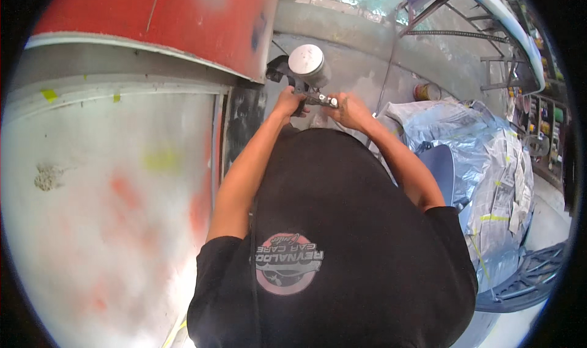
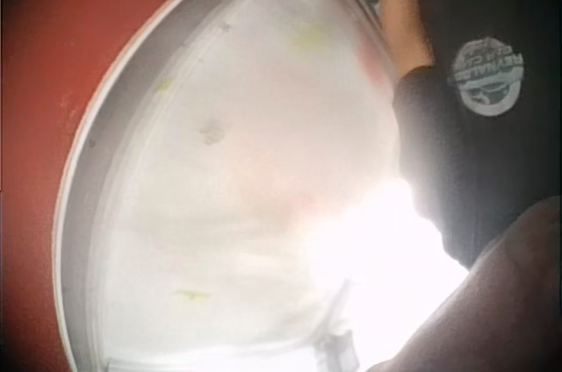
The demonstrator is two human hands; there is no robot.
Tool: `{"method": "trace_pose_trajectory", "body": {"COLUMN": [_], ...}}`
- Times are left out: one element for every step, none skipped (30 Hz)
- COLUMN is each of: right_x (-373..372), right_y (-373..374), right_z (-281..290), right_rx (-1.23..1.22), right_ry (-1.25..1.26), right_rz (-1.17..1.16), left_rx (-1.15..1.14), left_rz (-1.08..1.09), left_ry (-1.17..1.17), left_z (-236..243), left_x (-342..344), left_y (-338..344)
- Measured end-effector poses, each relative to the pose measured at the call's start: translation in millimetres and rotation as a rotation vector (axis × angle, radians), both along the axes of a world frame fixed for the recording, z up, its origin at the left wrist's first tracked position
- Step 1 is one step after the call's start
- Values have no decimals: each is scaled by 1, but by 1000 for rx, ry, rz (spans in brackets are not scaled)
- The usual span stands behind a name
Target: The person holds a car trim piece and applies paint to it using a spray gun, then moves the painted piece over to a ventilation vent.
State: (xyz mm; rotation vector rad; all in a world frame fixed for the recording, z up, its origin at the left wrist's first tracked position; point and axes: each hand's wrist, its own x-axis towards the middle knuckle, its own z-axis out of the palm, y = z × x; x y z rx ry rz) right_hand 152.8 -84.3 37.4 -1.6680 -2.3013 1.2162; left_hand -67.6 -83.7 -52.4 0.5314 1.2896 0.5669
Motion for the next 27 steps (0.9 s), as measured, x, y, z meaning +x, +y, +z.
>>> {"method": "trace_pose_trajectory", "body": {"right_x": [-2,-1,0,0,0,-2,-3,-5,-11,-17,-25,-30,-34,-36,-39,-42,-43,-49,-53,-55,-63,-71,-77,-82,-84,-84,-80], "right_y": [1,7,10,10,11,17,19,19,23,26,29,34,40,46,52,58,63,67,68,68,73,76,77,79,81,84,86], "right_z": [5,-2,-14,-21,-27,-25,-24,-21,-8,2,7,13,17,19,18,16,9,3,-2,-6,3,9,10,14,16,11,1], "right_rx": [31,31,24,9,-5,-10,-16,-16,-8,0,-8,-10,-13,4,16,27,89,145,200,173,147,122,135,154,173,176,178], "right_ry": [10,35,60,82,72,60,48,55,58,61,53,40,27,12,-2,-15,4,26,48,35,25,15,28,39,48,36,20], "right_rz": [-5,-41,-79,-117,-115,-113,-112,-134,-154,-175,-196,-215,-234,-204,-179,-153,-164,-173,-181,-207,-228,-249,-245,-239,-234,-231,-233], "left_rx": [-2,25,44,55,60,73,86,70,62,54,30,11,-9,2,8,14,24,26,29,72,117,163,239,320,403,384,366], "left_rz": [0,-6,-14,-21,-51,-82,-113,-141,-167,-194,-223,-251,-278,-320,-366,-412,-443,-472,-501,-562,-619,-675,-721,-764,-807,-830,-859], "left_ry": [26,21,16,8,22,35,47,29,7,-14,-34,-58,-81,-77,-72,-66,-49,-30,-10,40,92,145,197,250,300,307,309], "left_z": [6,5,2,1,0,6,11,14,18,20,20,21,22,23,30,36,38,41,44,47,56,59,45,22,20,19,38], "left_x": [0,-3,-7,-11,-16,-21,-25,-30,-34,-38,-43,-45,-47,-49,-53,-56,-58,-62,-65,-69,-74,-79,-84,-90,-91,-93,-91], "left_y": [2,11,14,13,12,17,21,23,28,32,34,37,40,44,47,50,54,55,57,58,60,62,59,55,56,56,58]}}
